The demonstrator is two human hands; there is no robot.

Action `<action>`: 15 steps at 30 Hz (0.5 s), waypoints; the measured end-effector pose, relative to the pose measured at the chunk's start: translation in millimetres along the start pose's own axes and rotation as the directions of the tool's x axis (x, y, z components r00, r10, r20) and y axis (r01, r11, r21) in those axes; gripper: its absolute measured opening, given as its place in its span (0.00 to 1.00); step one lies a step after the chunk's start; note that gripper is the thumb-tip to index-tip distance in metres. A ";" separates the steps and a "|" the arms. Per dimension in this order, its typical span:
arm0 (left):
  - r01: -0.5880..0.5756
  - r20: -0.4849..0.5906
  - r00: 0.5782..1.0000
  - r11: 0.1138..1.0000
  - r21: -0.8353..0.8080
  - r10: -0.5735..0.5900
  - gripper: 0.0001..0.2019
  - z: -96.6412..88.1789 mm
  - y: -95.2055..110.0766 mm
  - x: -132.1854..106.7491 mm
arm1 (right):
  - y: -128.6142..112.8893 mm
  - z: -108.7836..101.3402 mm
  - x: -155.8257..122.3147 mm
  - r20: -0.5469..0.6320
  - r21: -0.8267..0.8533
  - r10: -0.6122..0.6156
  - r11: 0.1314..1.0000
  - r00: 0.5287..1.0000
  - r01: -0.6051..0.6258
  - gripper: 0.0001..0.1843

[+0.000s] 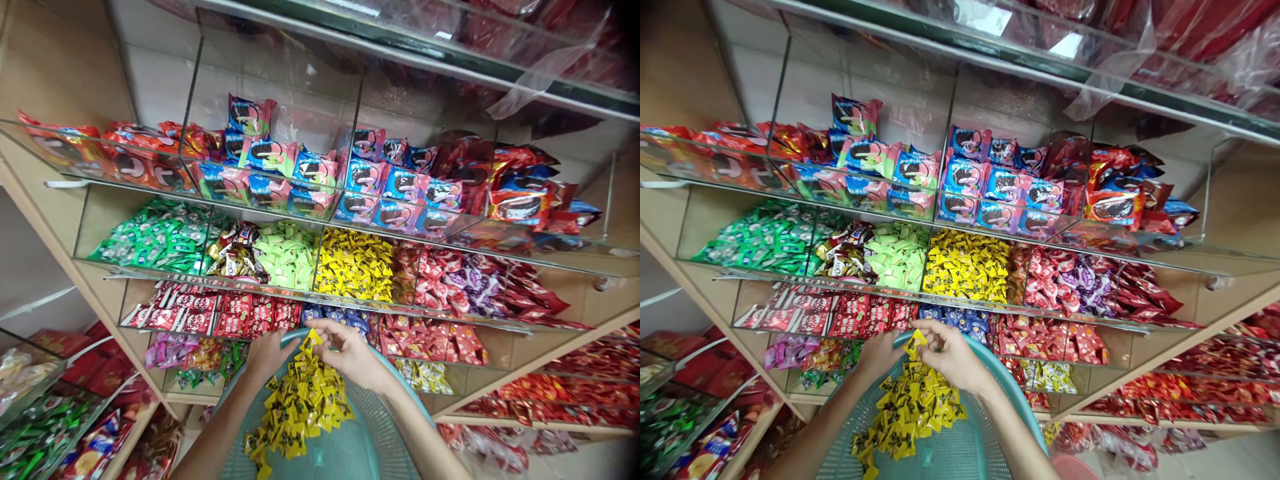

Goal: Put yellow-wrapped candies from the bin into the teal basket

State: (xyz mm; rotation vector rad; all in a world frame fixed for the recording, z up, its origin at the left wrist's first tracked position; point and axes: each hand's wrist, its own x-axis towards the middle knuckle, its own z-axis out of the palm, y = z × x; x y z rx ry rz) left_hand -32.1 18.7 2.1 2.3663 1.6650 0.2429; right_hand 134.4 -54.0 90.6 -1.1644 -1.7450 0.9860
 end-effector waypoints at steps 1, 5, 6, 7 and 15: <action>0.008 -0.010 1.000 1.000 -0.002 -0.008 0.24 0.8 -0.1 0.0 | 3.0 -0.3 -0.1 0.019 -0.024 0.009 1.000 1.000 -0.009 0.19; 0.023 -0.029 0.999 1.000 -0.017 -0.023 0.27 3.6 -0.9 -0.1 | 27.1 -2.5 -0.9 0.023 -0.244 0.053 0.969 0.998 -0.046 0.16; 0.023 -0.029 0.999 0.999 -0.022 -0.024 0.28 4.0 -1.2 -0.1 | 34.5 -3.1 -1.3 0.021 -0.298 0.061 0.953 0.998 -0.052 0.15; 0.023 -0.029 0.999 0.999 -0.026 -0.024 0.28 4.1 -1.4 0.0 | 41.6 -3.6 -1.7 0.024 -0.343 0.075 0.937 0.997 -0.062 0.14; 0.016 -0.012 1.000 1.000 -0.022 -0.016 0.28 3.8 -2.1 1.3 | 69.6 1.7 -4.4 0.143 -0.407 0.204 0.904 0.969 -0.130 0.12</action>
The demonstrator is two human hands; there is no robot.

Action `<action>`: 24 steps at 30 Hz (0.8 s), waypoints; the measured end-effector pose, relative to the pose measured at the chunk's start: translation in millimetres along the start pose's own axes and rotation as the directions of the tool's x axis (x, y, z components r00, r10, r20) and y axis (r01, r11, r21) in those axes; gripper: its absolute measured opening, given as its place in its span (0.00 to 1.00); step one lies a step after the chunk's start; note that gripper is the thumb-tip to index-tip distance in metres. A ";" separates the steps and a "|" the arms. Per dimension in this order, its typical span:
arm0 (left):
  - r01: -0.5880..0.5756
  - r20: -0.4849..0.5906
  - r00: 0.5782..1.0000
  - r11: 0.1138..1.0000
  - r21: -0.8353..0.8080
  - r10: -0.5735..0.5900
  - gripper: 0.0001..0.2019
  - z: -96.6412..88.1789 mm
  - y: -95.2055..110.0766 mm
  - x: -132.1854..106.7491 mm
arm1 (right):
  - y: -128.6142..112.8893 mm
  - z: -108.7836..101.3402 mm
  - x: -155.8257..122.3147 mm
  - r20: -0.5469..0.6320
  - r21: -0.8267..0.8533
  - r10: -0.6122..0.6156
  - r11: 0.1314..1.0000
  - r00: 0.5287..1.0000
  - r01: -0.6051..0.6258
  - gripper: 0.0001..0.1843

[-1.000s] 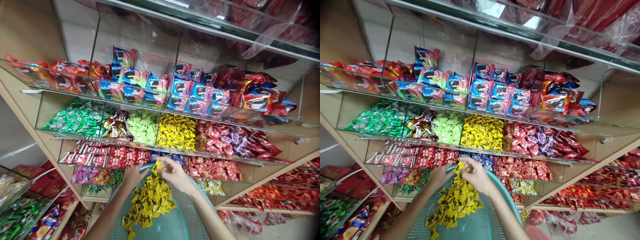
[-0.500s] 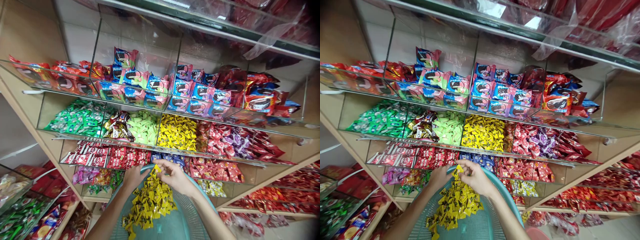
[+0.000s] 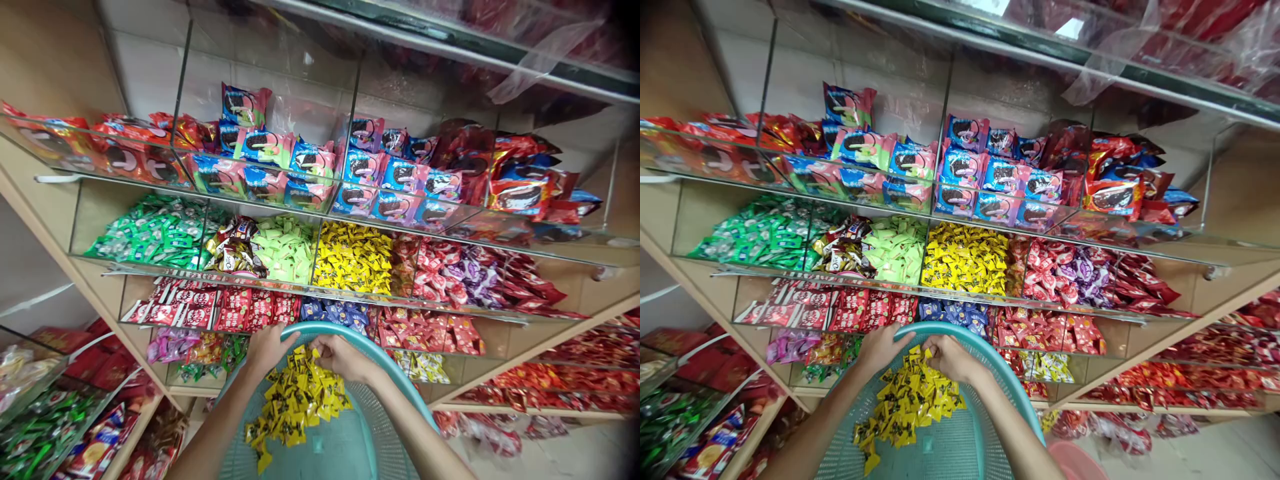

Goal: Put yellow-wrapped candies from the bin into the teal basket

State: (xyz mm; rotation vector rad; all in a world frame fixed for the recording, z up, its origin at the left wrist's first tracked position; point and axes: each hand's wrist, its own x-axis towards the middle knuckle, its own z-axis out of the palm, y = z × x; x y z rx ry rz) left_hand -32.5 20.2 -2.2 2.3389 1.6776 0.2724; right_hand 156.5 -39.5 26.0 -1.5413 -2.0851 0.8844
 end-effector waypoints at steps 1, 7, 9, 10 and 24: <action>-0.006 -0.004 1.000 1.000 0.004 0.006 0.28 0.4 -0.4 0.2 | 0.7 1.7 0.7 0.012 0.011 -0.004 1.000 1.000 0.004 0.12; -0.042 -0.024 0.999 0.999 0.016 0.042 0.28 3.0 -2.6 1.3 | 7.2 10.8 4.6 -0.043 -0.045 -0.006 0.999 0.999 0.004 0.12; -0.036 -0.026 0.999 0.999 0.017 0.037 0.28 2.7 -2.2 1.1 | 7.6 12.6 3.8 -0.046 -0.101 0.008 0.995 0.999 -0.012 0.13; -0.033 -0.026 0.999 0.999 0.016 0.033 0.28 2.3 -1.8 0.9 | 6.3 12.8 2.7 -0.041 -0.141 0.020 0.990 0.999 -0.026 0.13; -0.026 -0.014 1.000 1.000 0.014 0.027 0.29 2.0 -1.7 0.1 | -71.2 -103.3 1.7 -0.522 -0.277 -0.192 0.960 0.831 0.048 0.11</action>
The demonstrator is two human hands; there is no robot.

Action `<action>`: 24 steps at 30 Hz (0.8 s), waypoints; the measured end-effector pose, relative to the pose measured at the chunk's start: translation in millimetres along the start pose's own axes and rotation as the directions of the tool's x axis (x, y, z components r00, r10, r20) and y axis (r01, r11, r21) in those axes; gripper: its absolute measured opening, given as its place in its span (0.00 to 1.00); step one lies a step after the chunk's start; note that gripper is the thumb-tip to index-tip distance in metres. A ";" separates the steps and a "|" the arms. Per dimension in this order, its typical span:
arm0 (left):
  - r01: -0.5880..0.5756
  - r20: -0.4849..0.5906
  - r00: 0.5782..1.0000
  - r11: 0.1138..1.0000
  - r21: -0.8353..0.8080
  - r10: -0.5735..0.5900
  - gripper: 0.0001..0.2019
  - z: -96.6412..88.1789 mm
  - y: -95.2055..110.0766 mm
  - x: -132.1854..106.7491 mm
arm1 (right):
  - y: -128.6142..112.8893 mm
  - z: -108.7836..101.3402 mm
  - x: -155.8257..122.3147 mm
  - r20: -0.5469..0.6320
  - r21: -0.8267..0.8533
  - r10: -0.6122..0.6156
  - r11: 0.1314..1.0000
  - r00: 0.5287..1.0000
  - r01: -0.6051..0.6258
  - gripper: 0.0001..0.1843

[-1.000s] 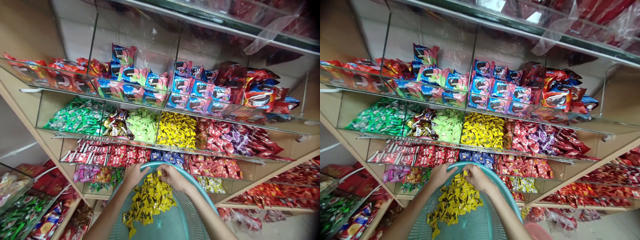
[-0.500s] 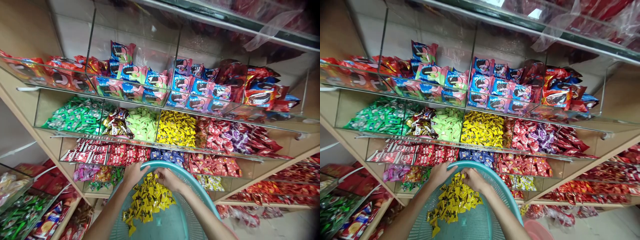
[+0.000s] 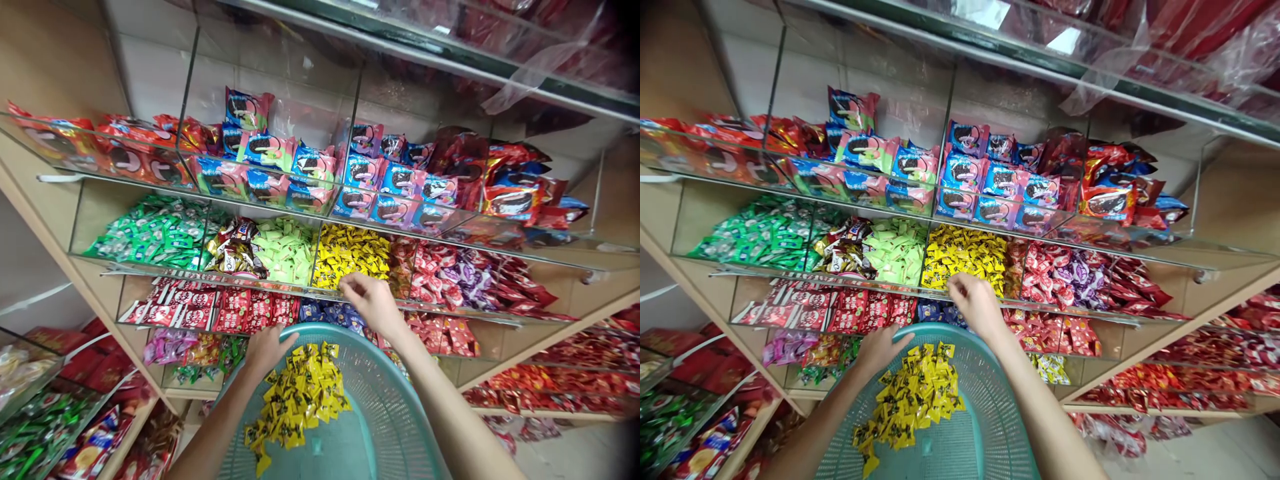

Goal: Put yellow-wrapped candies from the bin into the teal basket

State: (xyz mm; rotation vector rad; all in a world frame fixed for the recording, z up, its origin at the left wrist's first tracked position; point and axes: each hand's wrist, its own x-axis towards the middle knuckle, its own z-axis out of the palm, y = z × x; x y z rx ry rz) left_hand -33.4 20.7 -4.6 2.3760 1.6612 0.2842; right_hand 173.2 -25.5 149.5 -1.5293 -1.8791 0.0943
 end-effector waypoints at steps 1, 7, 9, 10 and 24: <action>0.001 0.006 1.000 1.000 -0.007 0.000 0.29 -0.4 0.2 -0.2 | 7.8 -5.3 7.7 -0.029 -0.022 0.039 0.999 0.999 -0.040 0.11; 0.031 0.028 0.999 0.999 -0.040 -0.030 0.28 -4.5 1.9 -2.1 | 55.2 -9.2 37.3 0.131 -0.277 0.357 0.909 0.925 -0.312 0.10; 0.024 0.027 0.999 0.999 -0.039 -0.023 0.27 -4.4 1.4 -1.9 | 59.3 -7.2 41.1 0.172 -0.330 0.422 0.876 0.890 -0.352 0.13; 0.019 0.023 1.000 0.999 -0.039 -0.018 0.27 -4.0 0.9 -1.7 | 59.2 -6.7 42.2 0.178 -0.352 0.440 0.864 0.880 -0.360 0.14; 0.004 0.000 1.000 0.999 -0.043 -0.004 0.28 0.0 -1.1 -0.4 | 52.7 -4.8 37.5 0.138 -0.321 0.371 0.894 0.918 -0.313 0.09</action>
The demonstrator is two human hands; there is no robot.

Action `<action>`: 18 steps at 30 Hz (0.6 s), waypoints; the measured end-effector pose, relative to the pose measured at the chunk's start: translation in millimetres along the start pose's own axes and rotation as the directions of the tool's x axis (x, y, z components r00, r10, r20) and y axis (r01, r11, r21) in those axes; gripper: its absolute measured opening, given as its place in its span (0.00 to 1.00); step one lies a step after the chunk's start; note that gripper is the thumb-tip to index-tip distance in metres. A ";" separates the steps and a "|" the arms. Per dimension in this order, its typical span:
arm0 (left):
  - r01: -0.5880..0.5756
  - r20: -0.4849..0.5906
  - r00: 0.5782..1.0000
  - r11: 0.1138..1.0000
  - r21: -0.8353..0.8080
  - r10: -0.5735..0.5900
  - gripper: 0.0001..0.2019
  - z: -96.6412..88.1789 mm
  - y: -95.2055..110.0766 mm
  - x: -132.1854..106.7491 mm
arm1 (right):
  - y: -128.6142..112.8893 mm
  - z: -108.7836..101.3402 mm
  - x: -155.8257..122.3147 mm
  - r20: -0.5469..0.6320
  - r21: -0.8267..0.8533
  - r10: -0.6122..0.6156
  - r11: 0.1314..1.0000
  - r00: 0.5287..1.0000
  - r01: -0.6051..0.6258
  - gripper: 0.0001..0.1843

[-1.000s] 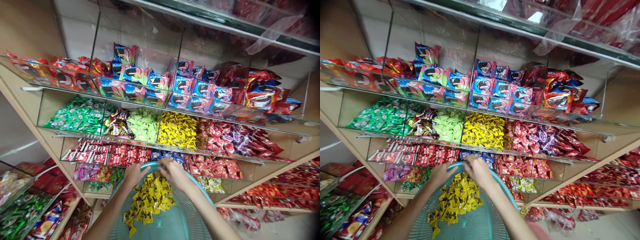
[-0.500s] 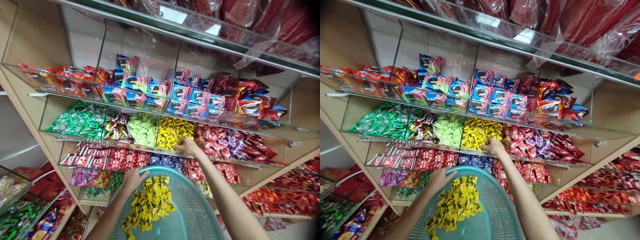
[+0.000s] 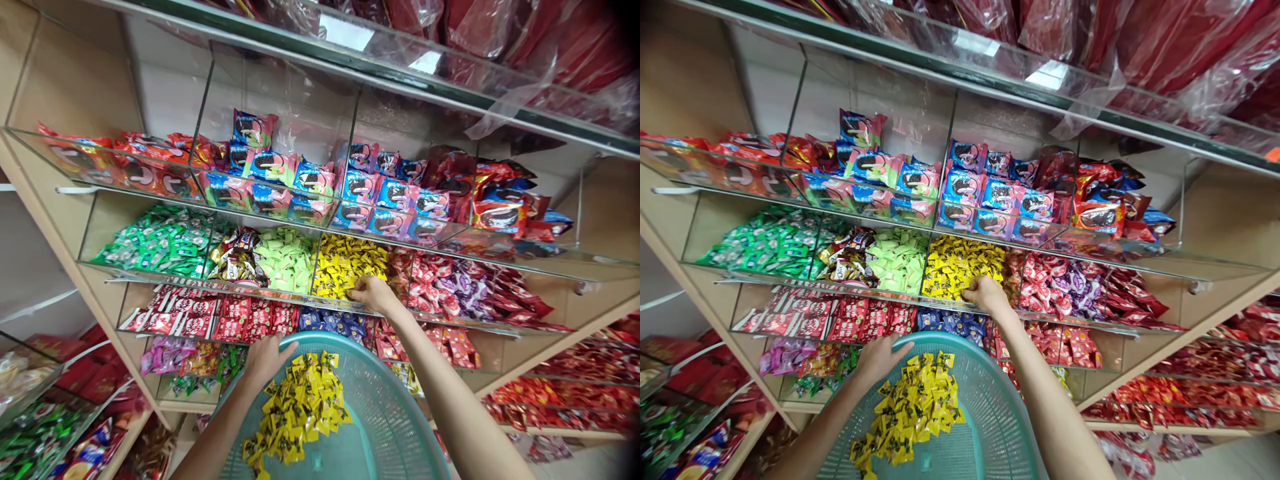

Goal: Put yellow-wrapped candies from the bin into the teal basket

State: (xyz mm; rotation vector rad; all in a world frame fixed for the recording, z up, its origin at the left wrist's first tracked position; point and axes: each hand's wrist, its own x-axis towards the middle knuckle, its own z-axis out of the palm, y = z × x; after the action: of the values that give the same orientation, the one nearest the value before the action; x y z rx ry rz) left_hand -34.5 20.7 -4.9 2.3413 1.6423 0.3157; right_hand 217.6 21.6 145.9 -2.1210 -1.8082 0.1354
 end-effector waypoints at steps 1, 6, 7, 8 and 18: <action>0.004 0.005 1.000 1.000 -0.004 -0.004 0.28 -0.2 0.2 0.0 | 0.4 0.2 -0.6 -0.009 0.000 0.000 1.000 1.000 0.000 0.09; 0.012 0.014 1.000 1.000 -0.015 -0.012 0.28 0.1 -0.4 0.6 | 2.7 -0.1 -4.1 -0.052 0.006 -0.011 1.000 0.999 0.011 0.09; 0.008 0.011 1.000 1.000 -0.012 -0.008 0.28 0.5 -0.8 0.8 | 3.0 -0.4 -5.0 -0.063 0.013 -0.015 1.000 0.998 0.016 0.09; 0.002 0.006 1.000 1.000 -0.008 -0.002 0.29 1.0 -1.3 1.0 | 3.1 -0.9 -6.2 -0.075 0.026 -0.021 0.999 0.997 0.023 0.09; 0.003 0.003 1.000 0.999 0.034 -0.003 0.29 2.5 -1.3 1.5 | -20.0 -15.8 -44.3 -0.425 0.431 -0.106 0.850 0.899 0.304 0.15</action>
State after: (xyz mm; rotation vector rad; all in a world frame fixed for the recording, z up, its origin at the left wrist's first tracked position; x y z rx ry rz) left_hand -34.3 22.3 -7.7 2.3629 1.6621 0.2854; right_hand 195.4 -22.1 160.5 -1.4629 -1.5485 0.0959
